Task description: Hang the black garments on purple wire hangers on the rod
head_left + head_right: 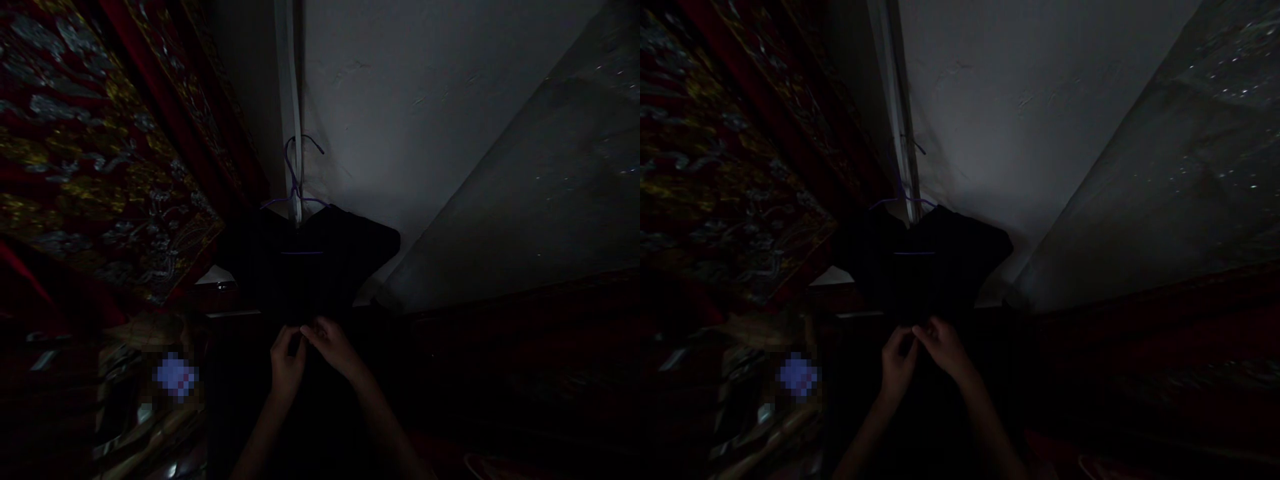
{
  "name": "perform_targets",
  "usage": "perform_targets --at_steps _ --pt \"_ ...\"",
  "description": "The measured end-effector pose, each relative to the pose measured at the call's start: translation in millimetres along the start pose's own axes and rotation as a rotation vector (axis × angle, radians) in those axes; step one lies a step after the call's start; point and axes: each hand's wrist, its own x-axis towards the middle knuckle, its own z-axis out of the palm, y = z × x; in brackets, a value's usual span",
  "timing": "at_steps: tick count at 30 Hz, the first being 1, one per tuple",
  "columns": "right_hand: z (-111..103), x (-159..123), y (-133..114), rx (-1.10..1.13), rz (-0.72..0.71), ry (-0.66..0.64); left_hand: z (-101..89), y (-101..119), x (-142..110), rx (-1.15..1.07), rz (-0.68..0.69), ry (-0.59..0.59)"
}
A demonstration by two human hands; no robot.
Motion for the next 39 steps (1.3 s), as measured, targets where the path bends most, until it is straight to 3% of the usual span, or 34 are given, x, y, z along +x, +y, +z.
perform_targets --at_steps 4,12,19,24,28,34,36,39 --pt "7 -3 -1 -0.065 -0.06 0.001 -6.2 -2 8 -0.017 0.032 -0.01" --pt "8 -4 -13 0.005 -0.021 0.066 -3.3 3 17 -0.077 0.072 -0.04" --pt "10 -2 -25 0.285 0.093 0.044 0.2 1 7 -0.007 -0.034 -0.058" --pt "13 -3 -31 0.476 0.233 0.151 3.7 5 8 0.011 -0.038 -0.083" --pt "-1 10 -70 0.558 0.165 0.238 13.7 8 9 -0.003 -0.052 -0.181" --pt "-35 47 -179 0.609 -0.207 0.327 37.5 1 12 0.029 -0.008 -0.263" --pt "-37 50 -196 0.583 -0.274 0.322 37.0 6 23 0.029 -0.001 -0.282" --pt "-35 45 -196 0.506 -0.333 0.308 21.5 30 52 -0.029 0.029 -0.305"
